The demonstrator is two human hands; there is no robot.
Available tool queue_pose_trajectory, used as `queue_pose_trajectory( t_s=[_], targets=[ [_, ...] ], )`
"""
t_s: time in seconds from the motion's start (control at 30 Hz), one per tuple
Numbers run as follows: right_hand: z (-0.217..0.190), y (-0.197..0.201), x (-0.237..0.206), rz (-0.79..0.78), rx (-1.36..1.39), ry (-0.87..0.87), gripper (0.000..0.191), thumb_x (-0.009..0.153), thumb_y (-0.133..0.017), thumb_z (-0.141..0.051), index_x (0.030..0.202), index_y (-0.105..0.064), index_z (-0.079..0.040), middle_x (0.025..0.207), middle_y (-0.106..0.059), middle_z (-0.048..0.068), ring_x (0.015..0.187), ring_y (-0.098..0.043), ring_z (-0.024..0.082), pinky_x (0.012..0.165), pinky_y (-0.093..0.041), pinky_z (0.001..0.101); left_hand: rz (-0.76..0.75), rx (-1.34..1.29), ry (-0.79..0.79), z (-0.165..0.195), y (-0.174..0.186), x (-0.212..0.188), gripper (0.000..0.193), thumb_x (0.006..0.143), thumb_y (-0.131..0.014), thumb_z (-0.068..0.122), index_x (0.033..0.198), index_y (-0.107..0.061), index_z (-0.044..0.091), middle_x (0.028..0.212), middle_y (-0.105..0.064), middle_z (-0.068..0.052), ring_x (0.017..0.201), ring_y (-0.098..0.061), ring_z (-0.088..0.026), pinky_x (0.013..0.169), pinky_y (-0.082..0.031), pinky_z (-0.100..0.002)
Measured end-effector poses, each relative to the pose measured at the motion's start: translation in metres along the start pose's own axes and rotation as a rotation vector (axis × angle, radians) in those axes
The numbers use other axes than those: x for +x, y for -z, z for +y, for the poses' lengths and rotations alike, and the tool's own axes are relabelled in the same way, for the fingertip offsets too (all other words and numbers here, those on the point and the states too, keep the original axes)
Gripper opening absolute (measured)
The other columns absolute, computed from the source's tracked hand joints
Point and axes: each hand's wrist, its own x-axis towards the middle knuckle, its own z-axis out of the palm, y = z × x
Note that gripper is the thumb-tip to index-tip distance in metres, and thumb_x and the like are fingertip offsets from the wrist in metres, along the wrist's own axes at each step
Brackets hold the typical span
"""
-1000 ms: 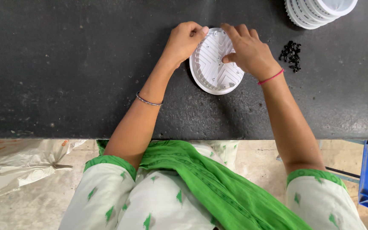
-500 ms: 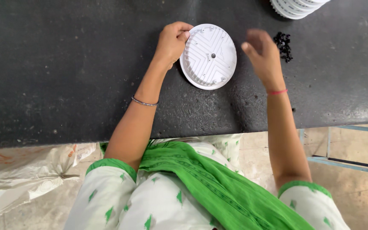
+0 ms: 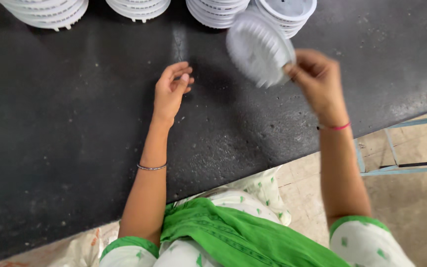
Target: The person inserts small black components into the center of white circular plastic parts, then stacks the parts and wraps them in plastic film. The person repeats this cycle multiple times on a dark workbench.
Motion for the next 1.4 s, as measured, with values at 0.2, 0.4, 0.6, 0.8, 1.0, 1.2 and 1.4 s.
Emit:
queue_pose_trajectory(
  t_s=[0.2, 0.4, 0.6, 0.8, 1.0, 1.2, 1.4],
  targets=[
    [0.014, 0.030, 0.084, 0.209, -0.862, 0.611, 0.009, 0.100, -0.075, -0.002, 0.109, -0.074, -0.003, 0.103, -0.073, 0.009, 0.093, -0.070, 0.026, 0.080, -0.054, 0.0381, 0.148, 0.125, -0.029, -0.011, 0.004, 0.009, 0.020, 0.102, -0.063, 0.009, 0.121, -0.066, 0.003, 0.104, -0.074, -0.006, 0.081, -0.071, -0.009, 0.070, -0.059, -0.024],
    [0.069, 0.020, 0.142, 0.237, -1.140, 0.645, 0.005, 0.095, -0.072, -0.007, 0.098, -0.073, -0.010, 0.095, -0.069, 0.005, 0.092, -0.066, 0.029, 0.075, -0.052, 0.0419, 0.208, 0.165, -0.115, -0.015, 0.011, 0.011, 0.014, 0.103, -0.062, 0.009, 0.113, -0.069, 0.003, 0.093, -0.075, -0.004, 0.072, -0.069, -0.007, 0.064, -0.056, -0.022],
    [0.087, 0.010, 0.151, 0.183, -1.104, 0.594, 0.005, 0.095, -0.073, -0.008, 0.100, -0.074, -0.009, 0.101, -0.071, 0.007, 0.093, -0.067, 0.031, 0.077, -0.053, 0.0435, 0.264, 0.170, -0.100, -0.019, 0.017, 0.018, 0.013, 0.101, -0.064, 0.009, 0.110, -0.071, 0.005, 0.090, -0.075, -0.003, 0.070, -0.068, -0.007, 0.062, -0.055, -0.022],
    [0.080, 0.018, 0.141, 0.179, -0.855, 0.615, 0.013, 0.096, -0.077, -0.008, 0.107, -0.074, -0.002, 0.112, -0.073, 0.015, 0.095, -0.070, 0.035, 0.078, -0.054, 0.0434, 0.241, 0.202, -0.084, -0.021, 0.015, 0.019, 0.013, 0.101, -0.063, 0.010, 0.110, -0.071, 0.005, 0.089, -0.075, -0.003, 0.070, -0.068, -0.007, 0.062, -0.055, -0.023],
    [0.118, 0.026, 0.084, 0.424, -0.555, 0.238, 0.012, 0.105, -0.074, -0.014, 0.108, -0.074, -0.002, 0.104, -0.075, 0.013, 0.092, -0.073, 0.027, 0.086, -0.058, 0.0382, 0.244, 0.171, -0.097, -0.020, 0.017, 0.015, 0.012, 0.104, -0.062, 0.009, 0.111, -0.070, 0.003, 0.093, -0.075, -0.003, 0.073, -0.067, -0.007, 0.065, -0.056, -0.022],
    [0.151, 0.009, 0.045, 0.164, -0.585, 0.206, 0.053, 0.098, -0.077, -0.033, 0.135, -0.063, 0.003, 0.138, -0.060, 0.023, 0.128, -0.057, 0.039, 0.107, -0.043, 0.0456, 0.199, 0.225, -0.105, -0.024, 0.010, 0.017, 0.011, 0.104, -0.063, 0.007, 0.111, -0.070, 0.002, 0.091, -0.073, -0.003, 0.071, -0.066, -0.007, 0.064, -0.055, -0.022],
    [0.141, -0.003, 0.042, 0.022, -0.541, 0.175, 0.033, 0.098, -0.074, -0.023, 0.127, -0.072, -0.008, 0.145, -0.062, 0.013, 0.131, -0.059, 0.034, 0.111, -0.046, 0.0424, 0.166, 0.302, -0.136, -0.016, 0.002, 0.008, 0.012, 0.104, -0.063, 0.006, 0.111, -0.071, 0.002, 0.092, -0.074, -0.004, 0.074, -0.067, -0.008, 0.067, -0.057, -0.022]
  ],
)
